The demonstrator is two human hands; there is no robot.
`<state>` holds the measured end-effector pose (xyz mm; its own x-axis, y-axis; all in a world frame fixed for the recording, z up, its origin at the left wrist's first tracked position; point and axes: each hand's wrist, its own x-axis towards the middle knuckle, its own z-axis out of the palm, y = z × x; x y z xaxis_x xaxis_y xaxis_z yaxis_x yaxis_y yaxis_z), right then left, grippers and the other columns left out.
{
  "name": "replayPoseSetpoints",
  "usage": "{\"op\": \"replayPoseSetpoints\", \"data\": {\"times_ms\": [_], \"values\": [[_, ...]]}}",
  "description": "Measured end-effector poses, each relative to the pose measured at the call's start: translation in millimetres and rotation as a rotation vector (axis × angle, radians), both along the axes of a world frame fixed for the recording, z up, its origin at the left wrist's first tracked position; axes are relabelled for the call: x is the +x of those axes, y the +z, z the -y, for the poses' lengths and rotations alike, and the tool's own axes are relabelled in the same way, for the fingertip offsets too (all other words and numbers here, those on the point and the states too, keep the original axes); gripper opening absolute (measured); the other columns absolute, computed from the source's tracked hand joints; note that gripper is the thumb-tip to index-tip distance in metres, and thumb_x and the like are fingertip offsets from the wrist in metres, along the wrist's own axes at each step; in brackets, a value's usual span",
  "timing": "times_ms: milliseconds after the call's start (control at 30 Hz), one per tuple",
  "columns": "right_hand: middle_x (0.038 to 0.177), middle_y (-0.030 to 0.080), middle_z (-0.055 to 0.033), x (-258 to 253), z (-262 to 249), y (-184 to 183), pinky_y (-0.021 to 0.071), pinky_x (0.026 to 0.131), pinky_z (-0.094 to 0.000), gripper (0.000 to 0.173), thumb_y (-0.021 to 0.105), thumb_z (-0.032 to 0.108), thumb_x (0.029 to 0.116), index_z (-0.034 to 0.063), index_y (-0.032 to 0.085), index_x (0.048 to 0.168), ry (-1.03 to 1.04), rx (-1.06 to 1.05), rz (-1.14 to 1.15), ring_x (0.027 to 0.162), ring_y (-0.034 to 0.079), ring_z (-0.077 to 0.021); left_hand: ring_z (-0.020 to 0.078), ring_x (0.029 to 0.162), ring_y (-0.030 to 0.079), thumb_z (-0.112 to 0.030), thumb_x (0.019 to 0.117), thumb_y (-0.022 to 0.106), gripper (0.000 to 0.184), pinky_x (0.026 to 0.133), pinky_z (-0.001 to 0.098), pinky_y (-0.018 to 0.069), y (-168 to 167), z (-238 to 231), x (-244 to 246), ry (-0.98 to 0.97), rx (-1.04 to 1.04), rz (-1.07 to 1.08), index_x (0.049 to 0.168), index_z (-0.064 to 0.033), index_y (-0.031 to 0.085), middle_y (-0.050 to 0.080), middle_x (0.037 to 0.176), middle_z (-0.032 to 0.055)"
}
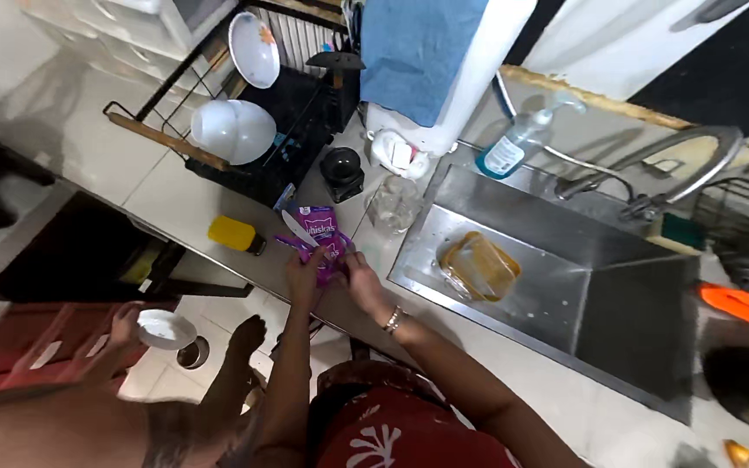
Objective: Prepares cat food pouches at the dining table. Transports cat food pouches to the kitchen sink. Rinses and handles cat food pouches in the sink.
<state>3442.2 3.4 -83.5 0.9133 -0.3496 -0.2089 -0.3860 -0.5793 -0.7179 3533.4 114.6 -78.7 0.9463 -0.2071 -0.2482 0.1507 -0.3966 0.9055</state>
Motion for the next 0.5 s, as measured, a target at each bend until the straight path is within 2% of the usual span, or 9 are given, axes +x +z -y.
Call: {"op": "replayPoseSetpoints", "data": {"times_ms": [133, 200, 267, 367, 500], "values": [[0.141, 0.055, -0.0263, 5.8, 4.8, 0.7, 0.0554, 0.098, -0.0501, 0.036, 0.062, 0.017, 0.0996, -0.0020, 0.061, 0.130, -0.031, 0.029, -0.036, 0.115, 0.066, -0.0379, 0.0281, 0.089, 0.070, -0.033, 0.0957, 0.073, 0.040, 0.086, 0.0521, 0.0555, 2.4, 4.8, 0.8, -0.073, 0.129, 0.031, 0.113, 0.0037, 0.069, 0.072, 0.097, 0.0188], [0.140, 0.056, -0.0261, 1.6, 13.2, -0.7, 0.0518, 0.104, -0.0511, 0.039, 0.061, 0.016, 0.1001, -0.0029, 0.059, 0.135, -0.054, 0.093, -0.051, 0.121, 0.062, -0.0381, 0.0237, 0.087, 0.070, -0.028, 0.0948, 0.074, 0.038, 0.084, 0.0475, 0.0569, 0.4, 7.0, -2.2, -0.085, 0.107, 0.053, 0.111, 0.0049, 0.069, 0.072, 0.095, 0.0170], [0.136, 0.060, -0.0244, -6.2, 24.1, 0.2, 0.0505, 0.105, -0.0524, 0.035, 0.061, 0.015, 0.1011, -0.0018, 0.061, 0.132, -0.048, 0.177, -0.097, 0.122, 0.062, -0.0377, 0.0194, 0.087, 0.070, -0.022, 0.0958, 0.073, 0.032, 0.085, 0.0434, 0.0572, 0.4, 6.8, -4.7, -0.073, 0.044, 0.042, 0.112, 0.0052, 0.069, 0.072, 0.097, 0.0154], [0.119, 0.068, -0.0240, -17.3, 34.6, 5.1, 0.0509, 0.101, -0.0535, 0.032, 0.057, 0.018, 0.1039, -0.0029, 0.063, 0.127, 0.004, 0.283, -0.195, 0.112, 0.067, -0.0371, 0.0165, 0.084, 0.070, -0.020, 0.0962, 0.072, 0.028, 0.083, 0.0409, 0.0578, -0.2, -4.1, 0.0, 0.003, 0.007, 0.069, 0.109, 0.0042, 0.070, 0.072, 0.094, 0.0133], [0.118, 0.069, -0.0220, -36.7, 44.2, 15.5, 0.0500, 0.102, -0.0532, 0.032, 0.054, 0.019, 0.1052, 0.0001, 0.064, 0.129, -0.002, 0.289, -0.278, 0.112, 0.067, -0.0356, 0.0164, 0.085, 0.069, -0.023, 0.0993, 0.068, 0.030, 0.084, 0.0408, 0.0571, 6.8, -15.4, 8.3, 0.077, 0.018, 0.108, 0.114, 0.0036, 0.068, 0.072, 0.097, 0.0134]]}}
